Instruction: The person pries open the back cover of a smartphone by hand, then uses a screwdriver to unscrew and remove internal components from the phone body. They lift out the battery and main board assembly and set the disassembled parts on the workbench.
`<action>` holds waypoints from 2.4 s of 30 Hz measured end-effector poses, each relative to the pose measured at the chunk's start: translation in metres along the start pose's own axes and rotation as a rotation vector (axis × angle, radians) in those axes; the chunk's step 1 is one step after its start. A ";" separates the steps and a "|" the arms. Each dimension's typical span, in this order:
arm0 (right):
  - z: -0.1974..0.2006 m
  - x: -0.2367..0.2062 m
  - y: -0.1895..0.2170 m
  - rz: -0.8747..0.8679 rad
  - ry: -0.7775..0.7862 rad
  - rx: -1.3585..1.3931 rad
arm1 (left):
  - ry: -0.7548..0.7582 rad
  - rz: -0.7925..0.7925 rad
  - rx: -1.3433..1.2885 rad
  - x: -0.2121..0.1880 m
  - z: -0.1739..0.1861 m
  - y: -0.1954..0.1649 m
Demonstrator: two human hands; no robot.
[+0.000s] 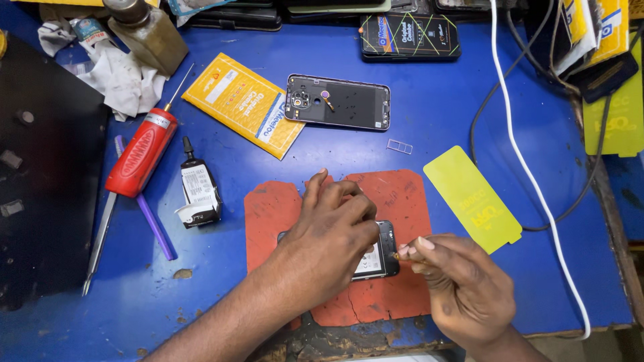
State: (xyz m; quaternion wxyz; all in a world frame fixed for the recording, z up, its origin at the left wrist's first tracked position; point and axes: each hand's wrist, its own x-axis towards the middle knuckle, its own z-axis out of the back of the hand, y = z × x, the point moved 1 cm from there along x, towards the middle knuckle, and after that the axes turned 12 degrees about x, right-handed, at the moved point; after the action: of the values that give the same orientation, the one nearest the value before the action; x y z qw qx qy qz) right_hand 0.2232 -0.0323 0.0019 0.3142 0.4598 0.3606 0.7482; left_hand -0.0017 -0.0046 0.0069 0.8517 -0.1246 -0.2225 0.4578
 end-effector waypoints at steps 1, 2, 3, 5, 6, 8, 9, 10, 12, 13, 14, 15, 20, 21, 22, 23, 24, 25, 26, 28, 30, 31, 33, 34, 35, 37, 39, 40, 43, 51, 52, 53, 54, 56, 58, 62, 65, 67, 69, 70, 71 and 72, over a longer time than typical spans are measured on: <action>0.000 0.000 0.000 -0.001 0.006 0.012 | 0.002 -0.002 0.000 0.000 0.000 0.000; 0.000 0.000 0.000 0.006 0.005 0.010 | 0.003 -0.004 0.000 0.001 0.000 0.000; 0.000 0.000 -0.001 0.013 0.004 0.009 | 0.004 -0.005 0.000 0.001 0.000 0.000; 0.000 -0.001 -0.001 0.022 0.004 -0.002 | 0.018 -0.002 0.000 0.000 0.000 -0.001; 0.000 -0.001 -0.001 0.025 0.005 -0.011 | 0.026 0.000 0.000 0.000 0.000 -0.001; 0.000 -0.001 -0.001 0.027 0.009 -0.018 | 0.006 -0.007 -0.003 0.000 0.000 0.000; 0.001 -0.002 -0.001 0.028 0.009 -0.018 | -0.003 -0.012 -0.003 0.000 0.000 0.000; 0.001 -0.002 -0.001 0.029 0.009 -0.018 | -0.002 -0.014 -0.005 0.000 0.000 0.000; 0.001 -0.002 -0.002 0.030 0.011 -0.013 | 0.000 -0.019 -0.008 0.000 -0.001 0.000; 0.001 -0.002 -0.002 0.031 0.011 -0.011 | 0.003 -0.021 -0.006 0.000 -0.001 0.000; 0.001 -0.002 -0.002 0.029 0.011 -0.010 | 0.006 -0.023 -0.002 0.000 -0.001 0.000; 0.001 -0.002 -0.003 0.028 0.011 -0.009 | 0.008 -0.025 0.001 0.000 -0.001 0.000; 0.001 0.001 -0.001 0.041 0.019 -0.019 | 0.027 -0.016 -0.018 0.001 0.000 0.000; 0.001 0.003 -0.001 0.041 0.033 -0.014 | 0.028 -0.016 -0.021 0.001 0.000 -0.001; 0.001 0.005 0.000 0.041 0.047 -0.010 | 0.026 -0.020 -0.019 0.001 0.000 -0.001; 0.000 0.007 0.001 0.072 0.056 -0.012 | 0.024 -0.024 -0.017 0.001 0.001 -0.001; -0.002 0.009 0.001 0.103 0.066 -0.015 | 0.022 -0.028 -0.016 0.001 0.001 -0.001; -0.004 0.011 0.002 0.133 0.074 -0.018 | 0.030 -0.028 -0.012 0.001 0.001 -0.001; -0.005 0.012 0.004 0.126 0.071 0.004 | 0.037 -0.029 -0.009 0.001 0.001 -0.002; -0.004 0.015 0.008 0.113 0.066 0.050 | 0.041 -0.030 -0.005 0.001 0.001 -0.003; -0.001 0.018 0.009 0.097 0.130 0.120 | 0.035 -0.033 -0.006 0.001 0.001 -0.004; 0.000 0.020 0.009 0.088 0.161 0.155 | 0.039 -0.028 -0.007 0.001 0.001 -0.004; -0.001 0.021 0.006 0.063 0.198 0.130 | 0.046 -0.023 -0.007 0.001 0.001 -0.005; -0.002 0.022 0.004 0.050 0.217 0.118 | 0.029 -0.023 -0.022 0.002 0.001 -0.005; -0.003 0.022 0.002 0.042 0.209 0.098 | 0.013 -0.020 -0.036 0.001 0.001 -0.005; -0.005 0.022 -0.003 0.027 0.191 0.060 | 0.012 -0.018 -0.048 0.000 0.002 -0.004; -0.006 0.021 -0.004 -0.023 0.142 0.172 | 0.041 -0.022 -0.051 0.000 0.001 -0.003; -0.005 0.021 -0.004 -0.050 0.118 0.227 | 0.037 -0.019 -0.043 0.000 0.001 -0.003; -0.004 0.024 -0.004 0.025 0.144 0.223 | 0.029 -0.017 -0.029 0.000 0.000 -0.003; -0.004 0.029 -0.002 -0.078 0.091 0.172 | 0.071 -0.007 0.001 0.000 -0.001 -0.002; -0.004 0.030 -0.003 -0.130 0.066 0.130 | 0.053 -0.012 -0.007 0.000 -0.001 -0.002; -0.004 0.031 -0.002 -0.075 0.085 0.158 | 0.035 -0.016 -0.017 0.000 -0.001 -0.002; -0.004 0.031 -0.001 -0.022 0.105 0.186 | 0.017 -0.020 -0.028 0.000 -0.001 -0.003; -0.004 0.031 -0.001 0.013 0.111 0.172 | 0.040 -0.020 -0.011 0.000 -0.001 -0.003; -0.004 0.030 0.000 -0.019 0.076 0.087 | 0.042 -0.024 -0.010 0.001 -0.001 -0.002; -0.001 0.027 -0.002 -0.063 0.079 0.169 | 0.025 -0.025 -0.030 0.001 0.000 -0.003; 0.000 0.025 -0.005 -0.117 0.048 0.172 | 0.032 -0.030 -0.032 0.001 0.000 -0.003; 0.000 0.024 -0.004 0.004 0.055 0.173 | 0.027 -0.031 -0.038 0.001 0.000 -0.002; 0.000 0.024 -0.005 -0.061 0.078 0.173 | 0.016 -0.025 -0.049 0.001 0.000 -0.003; 0.000 0.024 -0.005 -0.093 0.088 0.172 | 0.017 -0.026 -0.047 0.001 0.000 -0.003; 0.000 0.025 -0.005 -0.064 0.074 0.153 | 0.018 -0.028 -0.044 0.001 0.000 -0.003; 0.000 0.025 -0.004 -0.034 0.060 0.133 | 0.017 -0.031 -0.041 0.002 -0.001 -0.003</action>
State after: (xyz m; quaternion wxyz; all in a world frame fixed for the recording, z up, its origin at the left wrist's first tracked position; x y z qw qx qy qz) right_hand 0.2146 -0.0103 0.0103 0.2846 0.4510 0.4267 0.7305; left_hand 0.0013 -0.0049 0.0080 0.8579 -0.1424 -0.2265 0.4387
